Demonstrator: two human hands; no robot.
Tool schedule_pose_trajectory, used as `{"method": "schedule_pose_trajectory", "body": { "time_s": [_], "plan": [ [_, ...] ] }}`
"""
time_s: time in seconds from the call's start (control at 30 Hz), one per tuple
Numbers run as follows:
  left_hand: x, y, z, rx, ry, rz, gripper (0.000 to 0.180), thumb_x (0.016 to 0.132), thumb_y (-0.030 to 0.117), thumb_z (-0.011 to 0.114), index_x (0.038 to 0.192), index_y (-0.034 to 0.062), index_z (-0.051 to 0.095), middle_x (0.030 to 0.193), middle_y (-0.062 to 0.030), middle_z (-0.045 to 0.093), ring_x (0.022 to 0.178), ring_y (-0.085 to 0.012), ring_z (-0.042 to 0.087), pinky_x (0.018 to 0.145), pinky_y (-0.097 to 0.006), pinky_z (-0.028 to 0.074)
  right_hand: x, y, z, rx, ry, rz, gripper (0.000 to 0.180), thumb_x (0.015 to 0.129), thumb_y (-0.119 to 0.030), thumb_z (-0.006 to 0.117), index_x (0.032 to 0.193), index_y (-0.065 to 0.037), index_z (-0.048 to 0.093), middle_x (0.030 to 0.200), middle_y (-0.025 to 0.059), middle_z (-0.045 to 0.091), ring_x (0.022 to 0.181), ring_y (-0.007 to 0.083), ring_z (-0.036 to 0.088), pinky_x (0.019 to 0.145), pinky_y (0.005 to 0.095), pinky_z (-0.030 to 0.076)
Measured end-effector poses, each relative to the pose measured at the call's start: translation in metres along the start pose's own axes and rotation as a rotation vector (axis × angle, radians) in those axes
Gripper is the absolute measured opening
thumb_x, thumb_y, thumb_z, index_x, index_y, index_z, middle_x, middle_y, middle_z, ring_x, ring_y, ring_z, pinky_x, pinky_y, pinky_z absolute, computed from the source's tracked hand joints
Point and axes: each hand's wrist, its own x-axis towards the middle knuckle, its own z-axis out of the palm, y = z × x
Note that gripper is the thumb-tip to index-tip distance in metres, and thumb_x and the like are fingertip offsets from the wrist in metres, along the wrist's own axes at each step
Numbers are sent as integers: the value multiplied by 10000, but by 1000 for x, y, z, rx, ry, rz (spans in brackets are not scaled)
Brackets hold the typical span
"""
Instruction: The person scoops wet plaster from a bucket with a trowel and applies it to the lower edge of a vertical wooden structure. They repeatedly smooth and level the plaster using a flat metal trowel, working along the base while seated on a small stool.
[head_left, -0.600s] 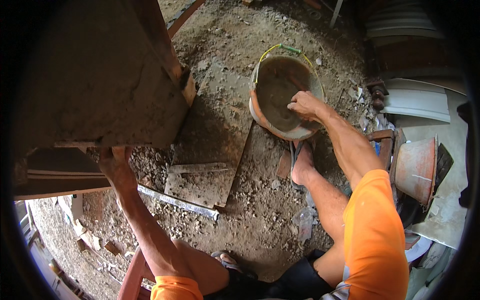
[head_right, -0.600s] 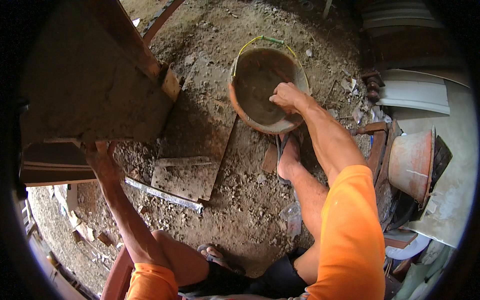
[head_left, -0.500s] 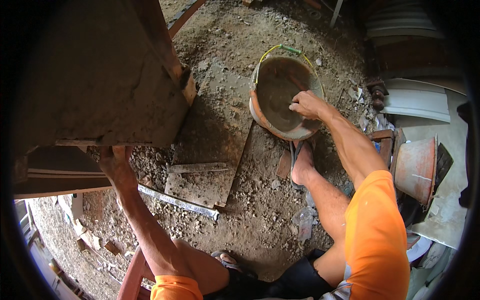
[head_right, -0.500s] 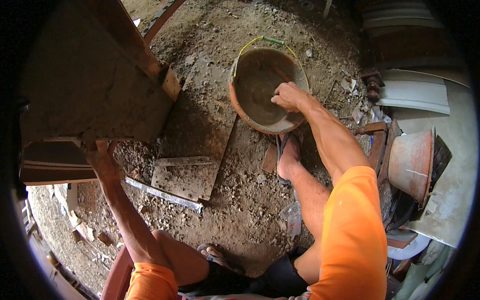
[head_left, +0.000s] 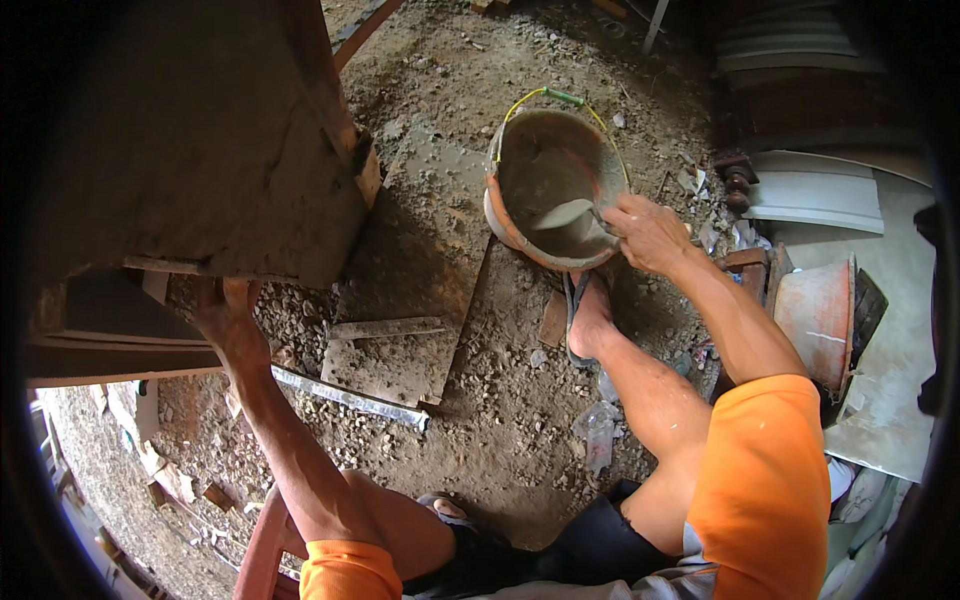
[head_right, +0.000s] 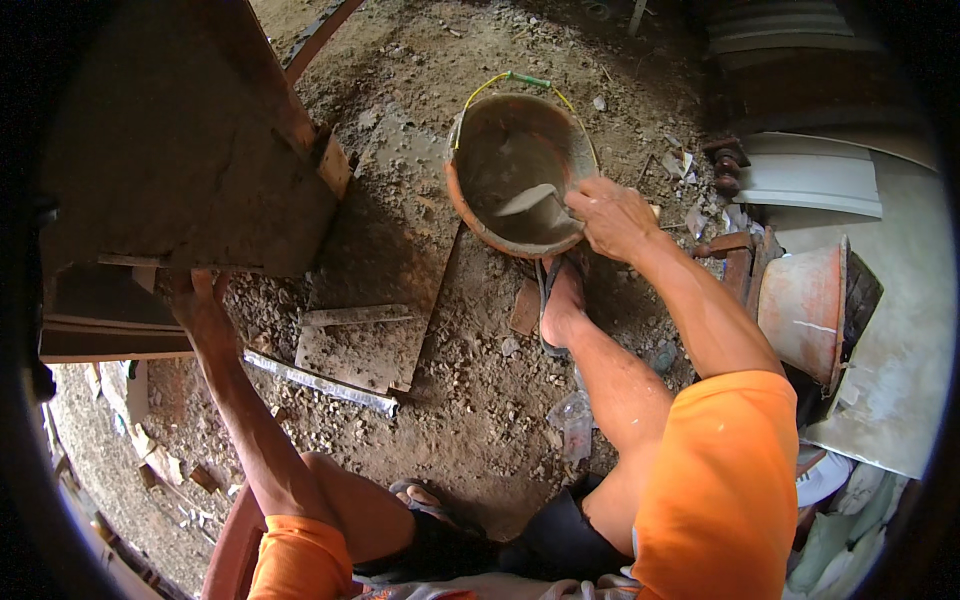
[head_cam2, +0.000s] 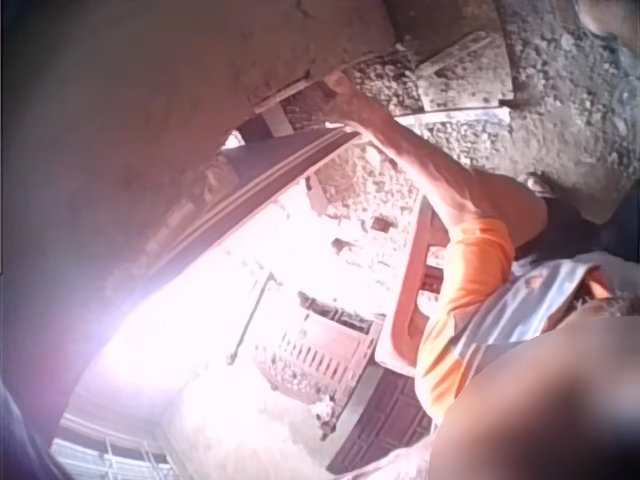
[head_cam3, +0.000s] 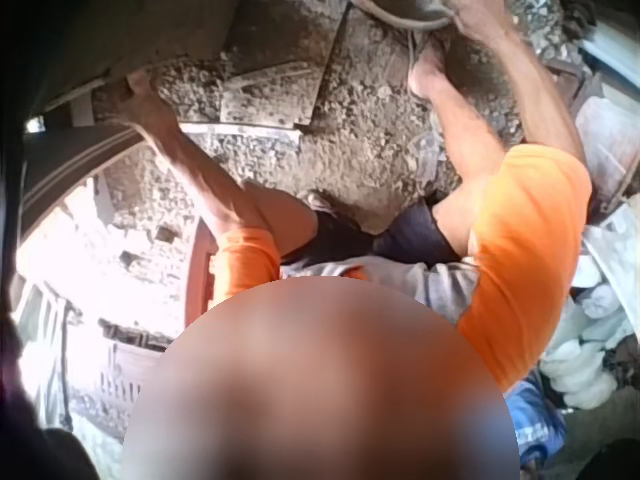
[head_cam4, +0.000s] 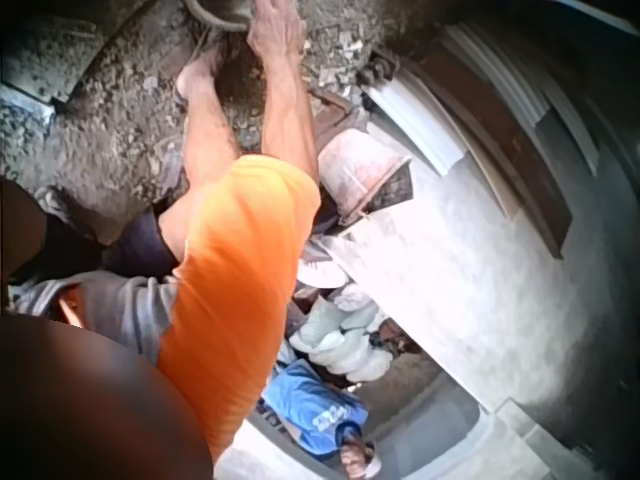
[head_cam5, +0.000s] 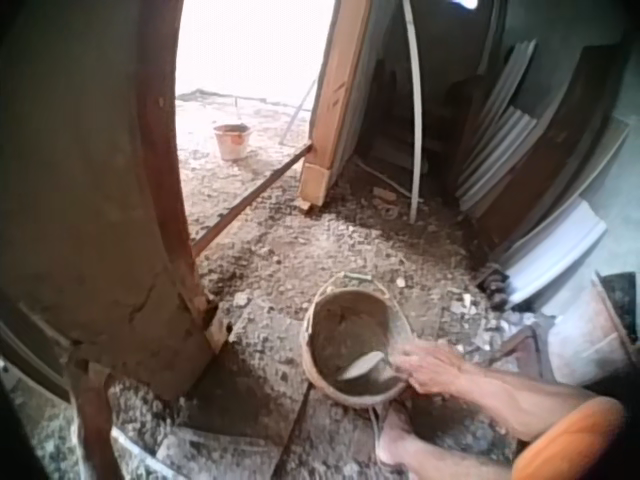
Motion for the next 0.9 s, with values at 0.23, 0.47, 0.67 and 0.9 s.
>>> {"method": "schedule_pose_trajectory", "body": {
  "time_s": [0.23, 0.47, 0.67, 0.9],
  "plan": [
    [0, 0, 1, -5, -9, 31, 1043, 769, 698, 824, 1504, 32, 503, 1441, -139, 574, 1313, -284, 574, 1033, -488, 570, -42, 18, -19, -30, 16, 212, 368, 812, -86, 744, 1147, -106, 594, 1126, 123, 566, 1155, 342, 581, 887, 497, 545],
    [-1, 2, 2, -5, 16, -8, 1102, 730, 715, 840, 1507, 13, 497, 1436, -158, 585, 1329, -297, 572, 1043, -493, 578, -47, 19, -19, 45, -58, 367, 357, 824, -154, 727, 1143, -98, 580, 1028, 166, 690, 984, 429, 680, 810, 550, 541],
    [0, 0, 4, 5, 27, 8, 1126, 714, 731, 842, 1518, 24, 492, 1480, -155, 555, 1335, -295, 571, 1044, -479, 577, -5, 35, -10, -125, -68, 201, 276, 820, -212, 735, 1069, -111, 673, 989, 119, 700, 1014, 364, 687, 836, 526, 553],
    [1, -2, 0, 2, 26, 14, 1133, 718, 733, 838, 1527, 26, 479, 1489, -153, 548, 1335, -293, 572, 1045, -476, 576, 30, 32, -4, -174, -158, 82, 192, 865, -169, 664, 1048, -166, 722, 1070, 54, 730, 1079, 299, 693, 858, 464, 582]
  ]
}}
